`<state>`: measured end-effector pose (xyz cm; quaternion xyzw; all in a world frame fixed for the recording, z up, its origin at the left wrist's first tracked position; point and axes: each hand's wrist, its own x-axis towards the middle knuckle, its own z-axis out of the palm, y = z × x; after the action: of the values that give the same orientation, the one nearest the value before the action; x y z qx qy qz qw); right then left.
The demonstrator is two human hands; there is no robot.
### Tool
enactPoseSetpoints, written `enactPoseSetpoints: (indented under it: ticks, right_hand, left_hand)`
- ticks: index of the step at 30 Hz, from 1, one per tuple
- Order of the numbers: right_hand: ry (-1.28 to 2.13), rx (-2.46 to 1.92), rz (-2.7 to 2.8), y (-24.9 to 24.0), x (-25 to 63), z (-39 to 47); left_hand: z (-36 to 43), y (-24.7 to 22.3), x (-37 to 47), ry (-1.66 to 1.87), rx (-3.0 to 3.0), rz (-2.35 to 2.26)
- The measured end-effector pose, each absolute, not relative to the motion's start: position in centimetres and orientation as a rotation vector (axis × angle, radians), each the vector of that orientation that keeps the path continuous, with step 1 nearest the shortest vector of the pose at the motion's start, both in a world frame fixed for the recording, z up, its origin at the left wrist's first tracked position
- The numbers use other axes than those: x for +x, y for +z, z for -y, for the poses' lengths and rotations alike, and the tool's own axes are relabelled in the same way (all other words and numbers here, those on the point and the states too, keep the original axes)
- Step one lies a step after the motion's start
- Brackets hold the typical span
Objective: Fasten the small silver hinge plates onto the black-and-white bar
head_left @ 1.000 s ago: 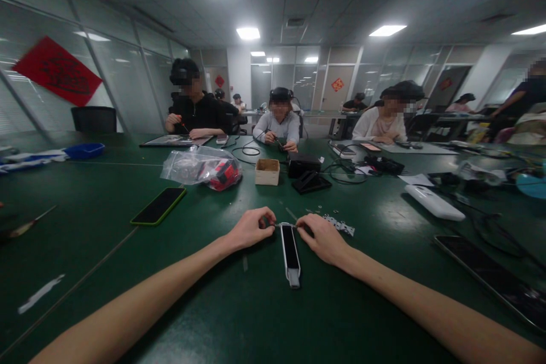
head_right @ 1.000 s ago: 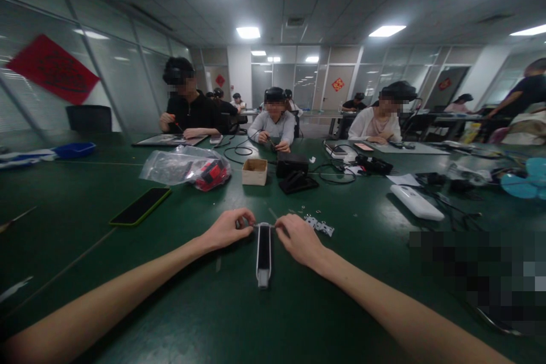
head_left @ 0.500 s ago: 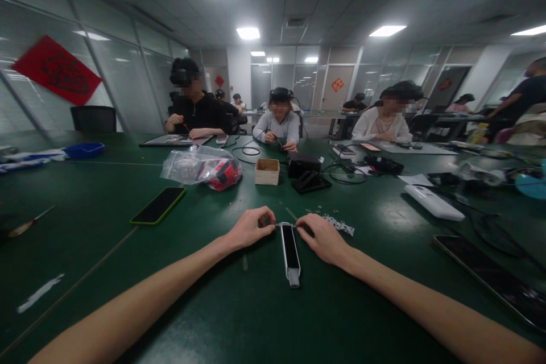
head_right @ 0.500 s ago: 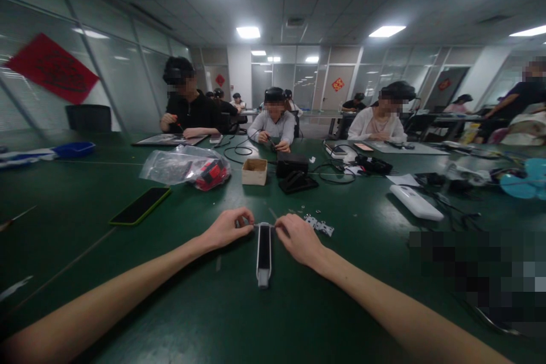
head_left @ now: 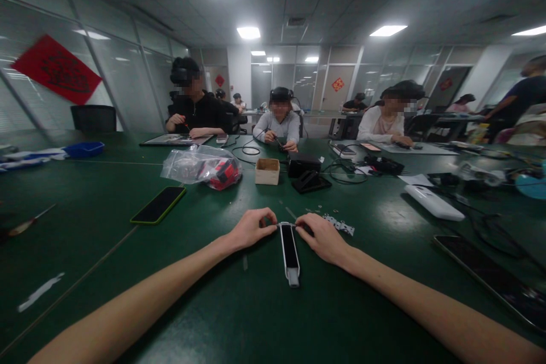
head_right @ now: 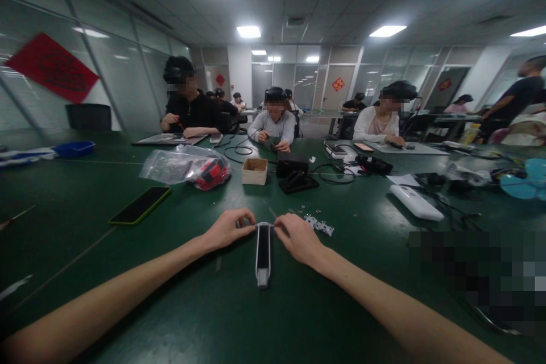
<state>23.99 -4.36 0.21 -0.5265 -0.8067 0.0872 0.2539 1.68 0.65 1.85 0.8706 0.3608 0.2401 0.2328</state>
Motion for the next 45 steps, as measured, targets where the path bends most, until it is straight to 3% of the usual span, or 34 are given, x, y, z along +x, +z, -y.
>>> enactPoseSetpoints:
  ticks: [45]
  right_hand:
    - [0.357, -1.36, 2.164, 0.3, 23.5, 3.8]
  left_hand:
    - [-0.9, 1.4, 1.8, 0.665, 2.481, -0.991]
